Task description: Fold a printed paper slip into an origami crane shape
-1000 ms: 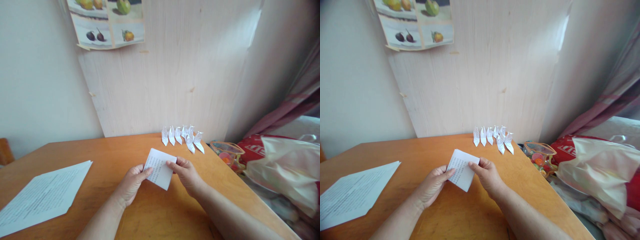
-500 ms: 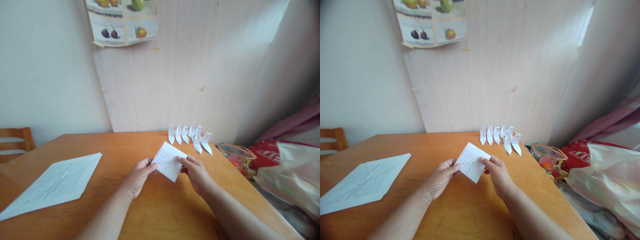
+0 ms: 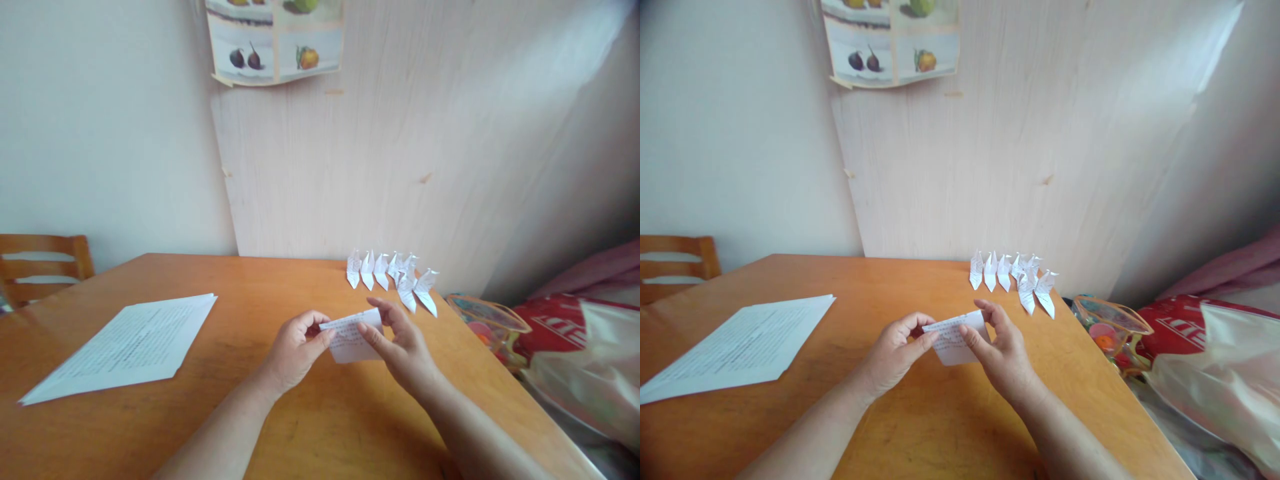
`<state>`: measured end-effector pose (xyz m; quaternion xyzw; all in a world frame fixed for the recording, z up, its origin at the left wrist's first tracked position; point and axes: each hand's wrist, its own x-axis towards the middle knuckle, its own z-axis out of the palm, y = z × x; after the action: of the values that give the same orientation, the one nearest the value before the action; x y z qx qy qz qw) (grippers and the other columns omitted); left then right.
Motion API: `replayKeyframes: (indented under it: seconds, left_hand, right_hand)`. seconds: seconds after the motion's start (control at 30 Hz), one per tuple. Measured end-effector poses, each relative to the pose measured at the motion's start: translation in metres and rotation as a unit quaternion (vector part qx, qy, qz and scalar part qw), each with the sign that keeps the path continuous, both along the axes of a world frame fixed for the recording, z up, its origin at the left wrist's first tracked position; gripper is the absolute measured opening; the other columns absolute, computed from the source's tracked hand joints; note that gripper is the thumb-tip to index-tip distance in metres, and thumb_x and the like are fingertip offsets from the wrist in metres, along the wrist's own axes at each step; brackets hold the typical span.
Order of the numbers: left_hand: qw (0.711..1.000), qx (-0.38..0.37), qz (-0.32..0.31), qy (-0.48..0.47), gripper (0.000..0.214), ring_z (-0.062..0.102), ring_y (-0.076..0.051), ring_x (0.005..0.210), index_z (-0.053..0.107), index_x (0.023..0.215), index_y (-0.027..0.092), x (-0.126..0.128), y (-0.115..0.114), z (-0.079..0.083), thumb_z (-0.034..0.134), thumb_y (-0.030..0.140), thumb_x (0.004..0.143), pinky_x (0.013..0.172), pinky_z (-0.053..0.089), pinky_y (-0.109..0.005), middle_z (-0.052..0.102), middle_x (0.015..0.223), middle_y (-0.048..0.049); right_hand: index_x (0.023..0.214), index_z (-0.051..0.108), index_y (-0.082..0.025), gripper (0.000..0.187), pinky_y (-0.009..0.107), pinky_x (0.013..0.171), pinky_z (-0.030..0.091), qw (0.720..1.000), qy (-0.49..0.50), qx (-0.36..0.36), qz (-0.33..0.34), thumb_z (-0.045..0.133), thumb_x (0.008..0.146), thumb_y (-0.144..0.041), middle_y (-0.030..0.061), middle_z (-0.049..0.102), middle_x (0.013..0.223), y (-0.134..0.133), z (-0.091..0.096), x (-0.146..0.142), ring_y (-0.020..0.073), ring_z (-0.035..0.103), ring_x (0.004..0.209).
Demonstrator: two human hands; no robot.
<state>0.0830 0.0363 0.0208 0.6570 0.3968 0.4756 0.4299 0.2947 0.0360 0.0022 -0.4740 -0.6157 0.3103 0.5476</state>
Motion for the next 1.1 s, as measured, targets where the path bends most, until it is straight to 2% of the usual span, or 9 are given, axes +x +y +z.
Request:
replayKeyframes:
  seconds: [0.07, 0.13, 0.23, 0.37, 0.7, 0.87, 1.0, 1.1]
  left_hand:
    - [1.000, 0.000, -0.002, -0.006, 0.022, 0.057, -0.017, 0.075, 0.069, 0.086, 0.017, -0.0005, -0.0008, 0.0005, 0.071, 0.039, 0.083, 0.071, 0.044, -0.026, 0.065, 0.078, -0.0013]
    - [1.000, -0.007, -0.003, -0.017, 0.023, 0.056, -0.017, 0.074, 0.069, 0.086, 0.017, -0.0014, -0.0012, 0.0006, 0.071, 0.040, 0.084, 0.071, 0.044, -0.026, 0.064, 0.077, -0.0012]
    - [0.999, -0.026, -0.013, -0.040, 0.027, 0.057, -0.017, 0.076, 0.069, 0.086, 0.016, -0.0029, -0.0011, 0.0006, 0.069, 0.043, 0.085, 0.073, 0.045, -0.027, 0.066, 0.079, -0.0024]
    - [0.995, -0.052, -0.034, -0.078, 0.029, 0.059, -0.019, 0.081, 0.069, 0.088, 0.016, -0.0046, 0.0002, -0.0004, 0.068, 0.046, 0.087, 0.076, 0.046, -0.027, 0.068, 0.085, -0.0041]
    - [0.974, -0.120, -0.047, -0.186, 0.026, 0.063, -0.018, 0.078, 0.069, 0.084, 0.016, -0.0044, 0.0011, -0.0008, 0.072, 0.042, 0.085, 0.076, 0.049, -0.029, 0.072, 0.083, -0.0043]
    - [0.972, -0.121, -0.036, -0.197, 0.025, 0.065, -0.019, 0.081, 0.069, 0.086, 0.017, -0.0040, 0.0027, -0.0034, 0.071, 0.041, 0.086, 0.081, 0.049, -0.031, 0.073, 0.086, -0.0043]
    - [0.975, -0.111, -0.023, -0.190, 0.027, 0.064, -0.019, 0.077, 0.070, 0.090, 0.017, -0.0041, 0.0031, -0.0051, 0.070, 0.044, 0.086, 0.076, 0.050, -0.030, 0.072, 0.084, -0.0037]
    - [0.979, -0.108, -0.026, -0.171, 0.028, 0.062, -0.017, 0.072, 0.070, 0.088, 0.017, -0.0046, 0.0017, -0.0048, 0.070, 0.045, 0.085, 0.070, 0.049, -0.028, 0.070, 0.078, -0.0022]
  right_hand:
    - [0.106, 0.066, -0.022, 0.042, 0.039, 0.080, 0.046, 0.997, 0.052, -0.053, 0.038, 0.074, 0.080, -0.054, 0.0075, 0.069, 0.094, 0.0006, -0.0012, -0.0006, 0.0260, 0.061, 0.090]
    - [0.091, 0.066, -0.021, 0.038, 0.036, 0.072, 0.045, 0.988, 0.108, -0.087, 0.067, 0.074, 0.079, -0.056, 0.0062, 0.068, 0.086, 0.0021, -0.0025, -0.0012, 0.0227, 0.060, 0.079]
    - [0.084, 0.065, -0.021, 0.037, 0.033, 0.068, 0.043, 0.976, 0.168, -0.105, 0.095, 0.077, 0.078, -0.055, 0.0042, 0.068, 0.081, 0.0028, -0.0020, -0.0030, 0.0195, 0.057, 0.073]
    - [0.078, 0.063, -0.021, 0.032, 0.031, 0.069, 0.041, 0.969, 0.186, -0.107, 0.118, 0.076, 0.081, -0.050, 0.0012, 0.066, 0.077, -0.0010, 0.0021, -0.0057, 0.0175, 0.055, 0.073]
    - [0.076, 0.062, -0.021, 0.031, 0.031, 0.073, 0.040, 0.964, 0.178, -0.122, 0.156, 0.075, 0.082, -0.048, 0.0002, 0.065, 0.077, -0.0021, 0.0019, -0.0044, 0.0171, 0.054, 0.075]
    - [0.076, 0.060, -0.021, 0.030, 0.030, 0.072, 0.039, 0.962, 0.181, -0.121, 0.164, 0.075, 0.083, -0.045, -0.0007, 0.063, 0.076, -0.0020, 0.0011, -0.0046, 0.0159, 0.052, 0.074]
    - [0.075, 0.059, -0.021, 0.030, 0.030, 0.071, 0.040, 0.963, 0.174, -0.116, 0.172, 0.076, 0.082, -0.046, -0.0008, 0.061, 0.074, -0.0006, -0.0017, -0.0051, 0.0160, 0.052, 0.073]
    - [0.082, 0.063, -0.022, 0.029, 0.031, 0.071, 0.043, 0.973, 0.136, -0.098, 0.158, 0.076, 0.081, -0.047, 0.0006, 0.062, 0.077, -0.0006, -0.0021, -0.0050, 0.0175, 0.053, 0.075]
